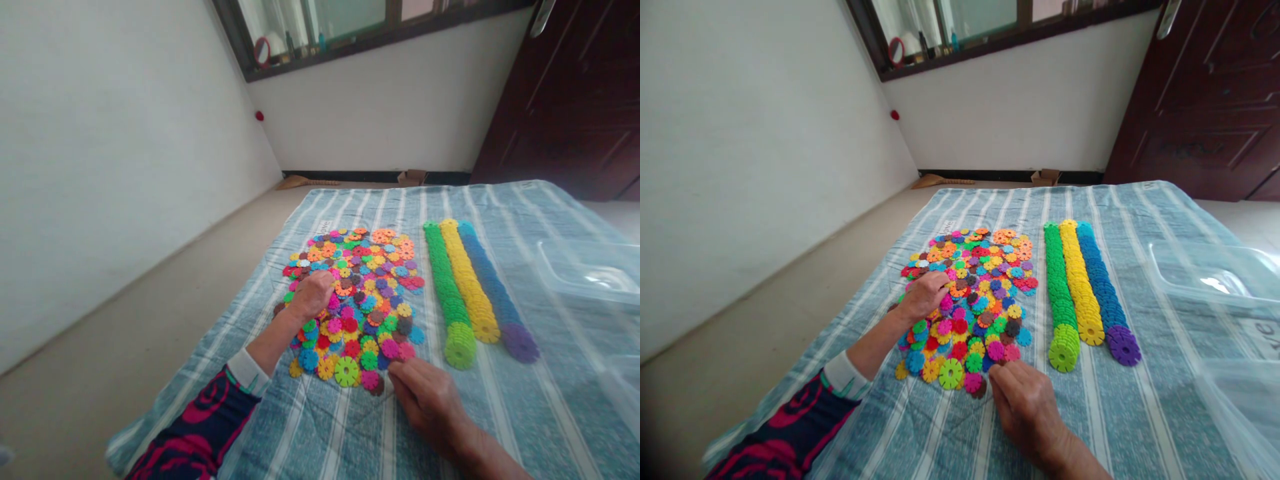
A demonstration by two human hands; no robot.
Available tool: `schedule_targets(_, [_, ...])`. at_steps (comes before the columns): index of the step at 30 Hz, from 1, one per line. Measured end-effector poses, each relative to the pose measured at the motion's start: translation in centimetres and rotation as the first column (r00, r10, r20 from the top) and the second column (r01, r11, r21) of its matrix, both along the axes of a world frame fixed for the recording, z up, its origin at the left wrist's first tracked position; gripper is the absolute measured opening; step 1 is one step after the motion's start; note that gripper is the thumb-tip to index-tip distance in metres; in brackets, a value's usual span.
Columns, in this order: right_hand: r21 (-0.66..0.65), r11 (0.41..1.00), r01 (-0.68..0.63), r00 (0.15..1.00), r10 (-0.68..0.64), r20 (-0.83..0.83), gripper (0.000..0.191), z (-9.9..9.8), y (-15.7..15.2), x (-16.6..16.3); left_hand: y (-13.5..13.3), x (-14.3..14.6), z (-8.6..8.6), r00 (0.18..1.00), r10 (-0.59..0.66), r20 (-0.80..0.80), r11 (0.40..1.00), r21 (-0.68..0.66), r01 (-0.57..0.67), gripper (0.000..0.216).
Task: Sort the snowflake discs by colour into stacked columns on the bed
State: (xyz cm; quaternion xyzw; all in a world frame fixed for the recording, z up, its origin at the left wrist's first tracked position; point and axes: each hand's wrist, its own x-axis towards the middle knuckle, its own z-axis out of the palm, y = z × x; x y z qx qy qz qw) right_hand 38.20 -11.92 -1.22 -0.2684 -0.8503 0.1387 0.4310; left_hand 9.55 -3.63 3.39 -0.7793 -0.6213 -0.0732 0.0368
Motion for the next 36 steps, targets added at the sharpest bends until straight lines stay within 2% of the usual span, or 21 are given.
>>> schedule_targets(6, [0.002, 1.0, 0.005, 1.0, -0.005, 0.009, 0.017, 0.0, 0.0, -0.1, -0.3, 1.0, 0.2, 0.998, -0.046, 0.033, 0.997, 0.068, 0.043, 0.014])
schedule_targets(13, [-0.008, 1.0, 0.011, 1.0, -0.011, 0.018, 0.018, 0.2, 0.1, -0.2, -0.7, 2.5, 0.8, 0.999, -0.045, -0.011, 0.999, 0.017, 0.046, 0.009])
schedule_targets(19, [0.004, 0.999, 0.036, 0.999, -0.036, 0.024, 0.022, 0.5, 0.1, -0.5, -0.5, 2.6, 0.6, 0.997, -0.049, -0.061, 0.997, 0.051, 0.052, 0.013])
schedule_targets(28, [-0.007, 0.999, 0.036, 0.999, -0.036, 0.023, 0.021, 0.2, 0.1, -0.7, -1.2, 2.7, 0.1, 0.985, -0.145, -0.096, 0.981, 0.113, 0.156, 0.019])
schedule_targets(32, [0.001, 1.0, 0.026, 1.0, -0.026, 0.016, 0.019, 0.0, 0.1, -0.6, -0.5, 2.4, -0.4, 0.986, -0.158, -0.046, 0.974, 0.154, 0.164, 0.024])
schedule_targets(36, [0.008, 1.0, 0.021, 1.0, -0.021, 0.018, 0.018, -0.2, 0.2, -0.6, 0.8, 2.1, 0.2, 0.991, -0.096, 0.091, 0.985, 0.151, 0.082, 0.027])
